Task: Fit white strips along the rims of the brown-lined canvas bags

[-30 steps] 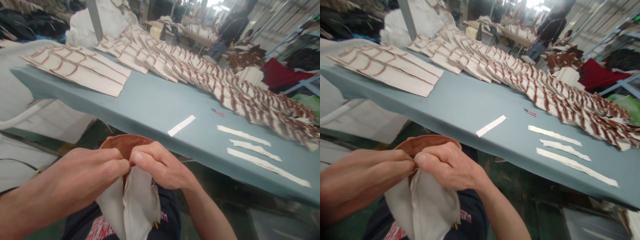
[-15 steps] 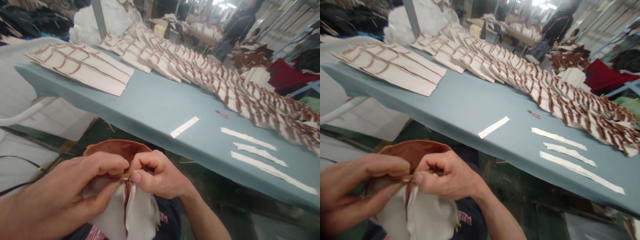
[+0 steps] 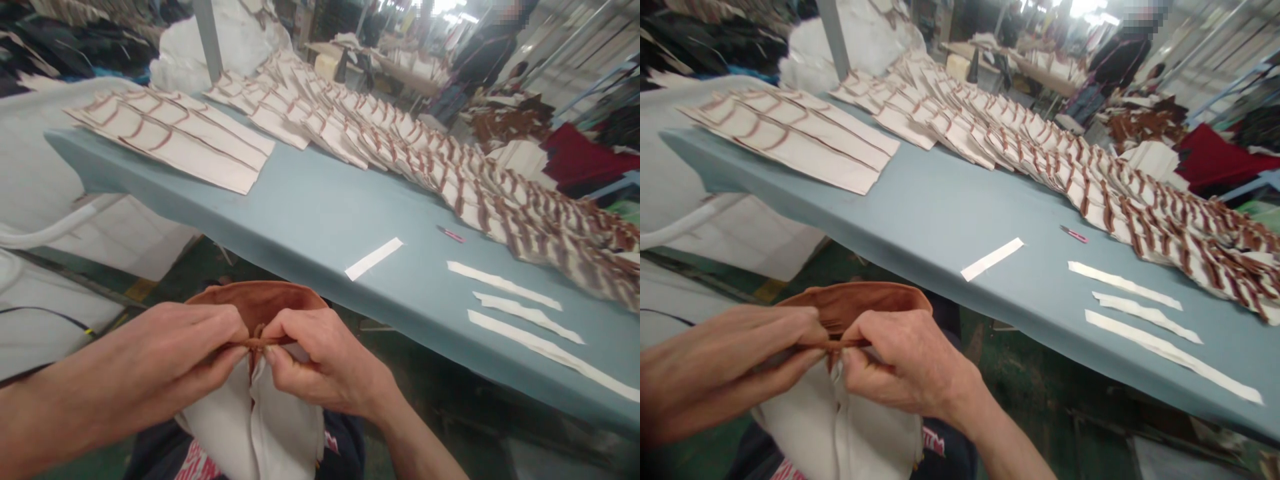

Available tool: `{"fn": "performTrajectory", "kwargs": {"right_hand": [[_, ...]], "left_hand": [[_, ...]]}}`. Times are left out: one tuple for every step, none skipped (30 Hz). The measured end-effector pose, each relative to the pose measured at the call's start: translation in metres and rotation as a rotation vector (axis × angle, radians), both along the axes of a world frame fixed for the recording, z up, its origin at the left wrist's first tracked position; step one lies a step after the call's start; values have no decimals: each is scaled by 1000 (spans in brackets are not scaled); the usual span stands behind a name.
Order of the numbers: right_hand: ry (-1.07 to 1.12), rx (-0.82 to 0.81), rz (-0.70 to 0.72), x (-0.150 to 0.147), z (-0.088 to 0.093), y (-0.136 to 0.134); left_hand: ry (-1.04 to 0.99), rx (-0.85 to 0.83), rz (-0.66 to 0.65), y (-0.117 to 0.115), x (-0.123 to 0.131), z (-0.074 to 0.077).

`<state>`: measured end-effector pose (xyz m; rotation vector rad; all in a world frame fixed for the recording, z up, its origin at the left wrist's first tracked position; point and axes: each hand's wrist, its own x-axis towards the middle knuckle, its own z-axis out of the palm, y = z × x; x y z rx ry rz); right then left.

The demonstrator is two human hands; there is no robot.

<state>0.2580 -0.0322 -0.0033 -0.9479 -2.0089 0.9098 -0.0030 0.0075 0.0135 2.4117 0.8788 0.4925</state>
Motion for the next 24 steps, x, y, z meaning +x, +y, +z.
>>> {"fn": "performTrajectory", "kwargs": {"right_hand": [[-7,19,4,0,1,0],[-16,42,6,0,2,0],[-28,65,7,0,3,0],[-39,87,2,0,4,0],[-51,108,-3,0,5,0],[-63,128,-9,0,6,0],[-71,151,-17,0,7,-1],[-76,174,-26,0,8,-1],[-79,192,-29,0,8,-2],[-79,203,-27,1,9,-3],[-79,206,-21,2,10,-3],[-78,201,-11,4,11,-4],[-79,189,6,5,13,-4],[-84,177,20,7,15,-4],[-87,167,32,9,17,-3],[-81,152,44,12,19,-2],[-59,126,64,14,20,-1],[-26,83,97,16,21,0],[14,28,136,18,21,2],[50,-32,174,19,21,4],[77,-84,203,20,19,5],[85,-118,219,20,17,5],[78,-125,218,19,15,5],[61,-104,203,18,12,4]], "left_hand": [[-13,-21,-34,0,1,3],[-27,-56,-62,1,3,7],[-36,-98,-77,2,5,12],[-39,-136,-78,4,7,18],[-33,-172,-78,5,9,23],[-24,-195,-83,6,10,27],[-9,-209,-88,8,12,30],[9,-219,-95,9,13,32],[23,-228,-109,10,14,33],[36,-240,-121,12,15,33],[47,-253,-125,13,16,33],[56,-271,-127,15,17,33],[67,-292,-126,16,18,33],[73,-310,-127,17,19,33],[80,-329,-136,17,19,33],[81,-344,-151,17,20,34],[77,-354,-173,17,20,34],[72,-356,-192,16,20,35],[64,-348,-201,14,20,35],[53,-334,-211,11,20,35],[41,-309,-210,8,20,34],[29,-275,-200,4,19,33],[17,-226,-167,0,19,30],[8,-170,-115,-4,19,26]]}}
